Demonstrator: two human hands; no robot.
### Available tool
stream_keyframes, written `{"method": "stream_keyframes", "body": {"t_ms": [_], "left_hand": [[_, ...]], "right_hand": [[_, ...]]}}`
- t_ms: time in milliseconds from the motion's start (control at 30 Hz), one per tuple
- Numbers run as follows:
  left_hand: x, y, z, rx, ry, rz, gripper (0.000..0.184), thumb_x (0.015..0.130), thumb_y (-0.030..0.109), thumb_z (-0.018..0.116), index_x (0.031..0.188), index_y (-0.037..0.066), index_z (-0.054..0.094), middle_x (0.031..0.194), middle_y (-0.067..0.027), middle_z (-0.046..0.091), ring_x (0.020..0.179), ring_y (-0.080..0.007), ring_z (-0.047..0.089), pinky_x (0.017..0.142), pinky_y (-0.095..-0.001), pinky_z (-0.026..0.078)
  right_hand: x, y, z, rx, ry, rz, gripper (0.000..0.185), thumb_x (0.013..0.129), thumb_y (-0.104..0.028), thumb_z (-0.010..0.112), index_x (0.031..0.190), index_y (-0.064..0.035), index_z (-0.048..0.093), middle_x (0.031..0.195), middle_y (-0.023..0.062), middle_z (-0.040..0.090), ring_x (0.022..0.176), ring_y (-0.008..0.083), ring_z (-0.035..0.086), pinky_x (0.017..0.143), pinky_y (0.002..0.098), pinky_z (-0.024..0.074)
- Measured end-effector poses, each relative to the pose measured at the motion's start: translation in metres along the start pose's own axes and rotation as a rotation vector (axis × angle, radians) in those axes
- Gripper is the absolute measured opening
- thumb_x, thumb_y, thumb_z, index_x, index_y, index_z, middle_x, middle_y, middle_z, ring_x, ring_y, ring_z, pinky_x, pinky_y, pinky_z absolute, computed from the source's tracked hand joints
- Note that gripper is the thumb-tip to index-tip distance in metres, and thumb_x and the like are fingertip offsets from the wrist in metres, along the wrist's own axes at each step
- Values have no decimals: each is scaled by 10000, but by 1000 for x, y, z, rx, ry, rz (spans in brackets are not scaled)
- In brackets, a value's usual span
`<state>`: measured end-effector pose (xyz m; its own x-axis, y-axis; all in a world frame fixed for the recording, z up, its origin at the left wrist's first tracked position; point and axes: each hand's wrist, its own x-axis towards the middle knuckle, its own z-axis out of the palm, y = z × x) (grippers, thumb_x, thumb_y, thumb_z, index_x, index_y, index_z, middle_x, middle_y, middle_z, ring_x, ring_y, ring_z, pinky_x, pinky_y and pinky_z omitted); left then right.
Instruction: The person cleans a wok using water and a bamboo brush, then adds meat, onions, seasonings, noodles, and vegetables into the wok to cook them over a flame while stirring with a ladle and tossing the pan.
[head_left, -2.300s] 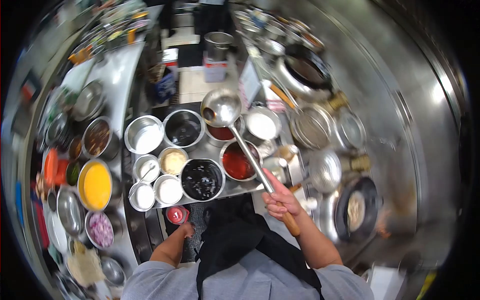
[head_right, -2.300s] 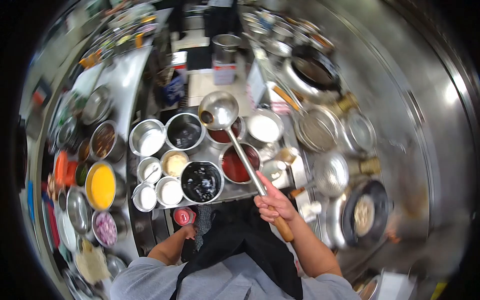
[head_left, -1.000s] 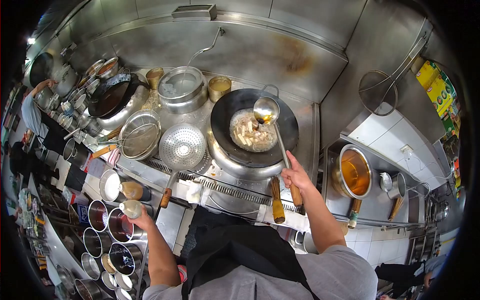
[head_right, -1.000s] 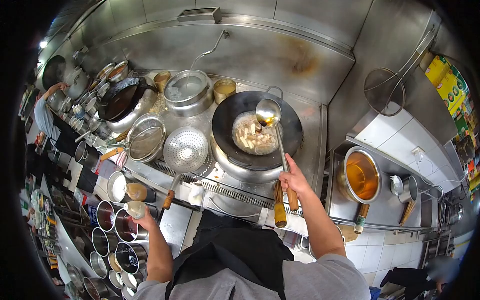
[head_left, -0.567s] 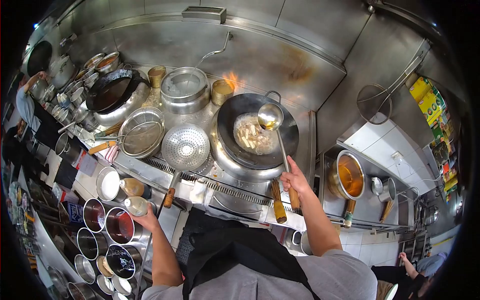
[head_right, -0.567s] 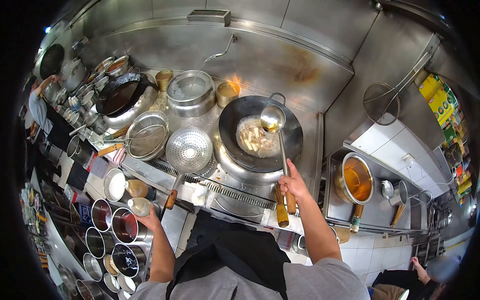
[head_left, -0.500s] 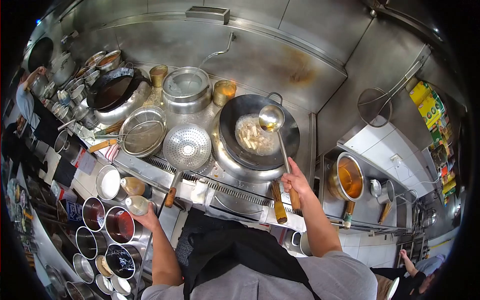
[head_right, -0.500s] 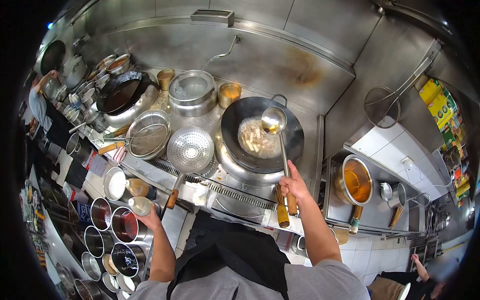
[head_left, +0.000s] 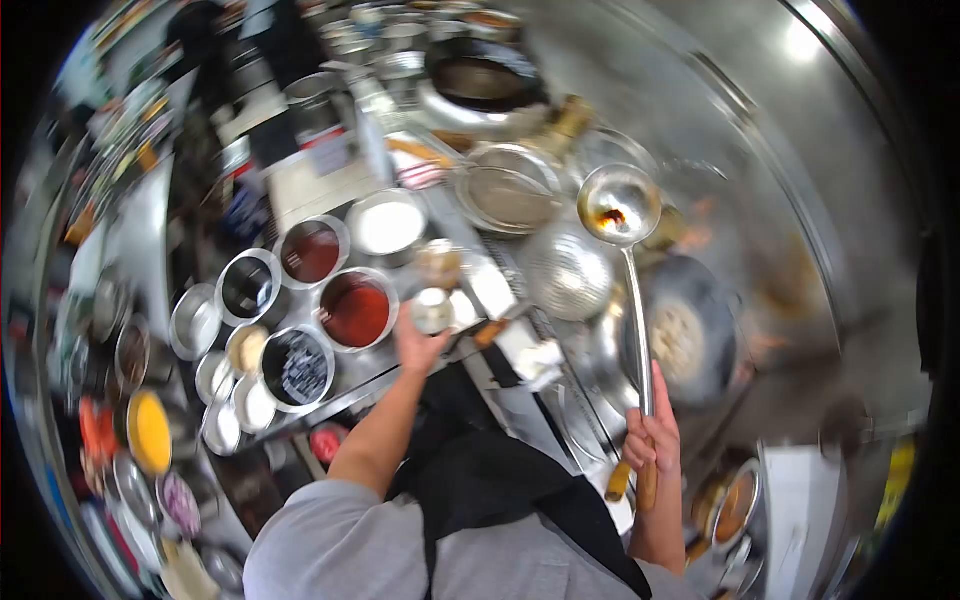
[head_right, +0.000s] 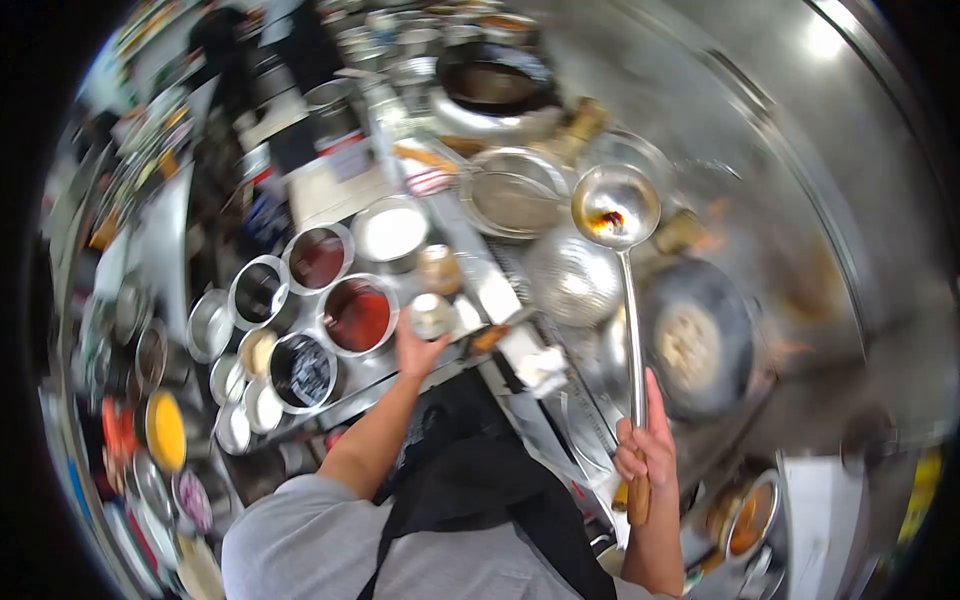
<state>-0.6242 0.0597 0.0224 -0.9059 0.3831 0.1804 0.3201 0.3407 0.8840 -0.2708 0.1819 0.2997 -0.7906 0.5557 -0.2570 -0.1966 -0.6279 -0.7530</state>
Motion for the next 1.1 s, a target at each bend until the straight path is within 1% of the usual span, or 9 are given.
{"method": "stream_keyframes", "body": {"t_ms": [333,367,467,567,700,800,900,1000,1100], "left_hand": [[5,-20,-21,-67,-255,-9,997,690,282,861,1473,34,295,1381,-227,479,1326,-352,459,1093,-400,388],[7,-43,-7,-393,-289,-87,943,657,211,854,1439,52,352,1459,-189,420,1369,-311,420,1118,-377,378],[-5,-24,-8,-114,-136,-6,1113,602,256,917,1485,42,274,1470,-190,397,1394,-342,374,1173,-391,302],[-1,-28,10,-188,-75,-43,1136,514,192,951,1440,32,314,1474,-186,389,1379,-347,388,1167,-420,318],[-3,-23,21,-1057,9,-231,1108,513,168,954,1419,36,330,1433,-192,418,1365,-346,400,1150,-422,331],[15,-26,0,-546,-237,-306,803,646,218,850,1316,51,441,1243,-164,543,1167,-303,540,987,-407,448],[16,9,-19,-326,-145,35,674,660,188,830,1232,53,500,1108,-132,613,1027,-278,617,923,-386,496],[17,14,-21,-456,-242,62,793,607,67,853,1283,16,440,1201,-112,551,1102,-252,577,992,-378,460],[20,61,-38,-503,-240,59,968,617,138,875,1397,-8,321,1280,-173,497,1190,-272,531,1033,-390,436]], "right_hand": [[176,129,195,-523,-572,501,821,935,-7,487,1591,-259,61,792,64,506,406,83,395,386,253,391],[185,150,213,-645,-565,493,813,927,12,485,1590,-245,89,810,63,517,404,89,395,391,260,404],[211,221,229,-1013,-621,337,795,920,8,494,1586,-238,136,912,114,543,425,104,432,428,259,436],[209,234,256,-895,-645,475,803,932,15,498,1586,-254,118,909,138,556,441,104,466,430,251,437],[212,212,217,-624,-677,479,814,940,-28,522,1589,-236,76,770,72,533,427,100,442,400,242,407],[194,148,184,-326,-626,535,845,947,-40,551,1590,-240,40,776,46,507,429,75,427,394,238,397],[147,84,133,-208,-506,450,874,940,-72,582,1591,-268,32,788,69,512,423,74,414,388,229,379],[80,33,79,-179,-260,252,899,924,-65,599,1593,-281,39,795,70,494,421,71,373,392,219,338],[10,-2,29,-230,34,85,902,917,-31,579,1593,-300,46,793,46,483,444,67,381,410,214,339]]}}
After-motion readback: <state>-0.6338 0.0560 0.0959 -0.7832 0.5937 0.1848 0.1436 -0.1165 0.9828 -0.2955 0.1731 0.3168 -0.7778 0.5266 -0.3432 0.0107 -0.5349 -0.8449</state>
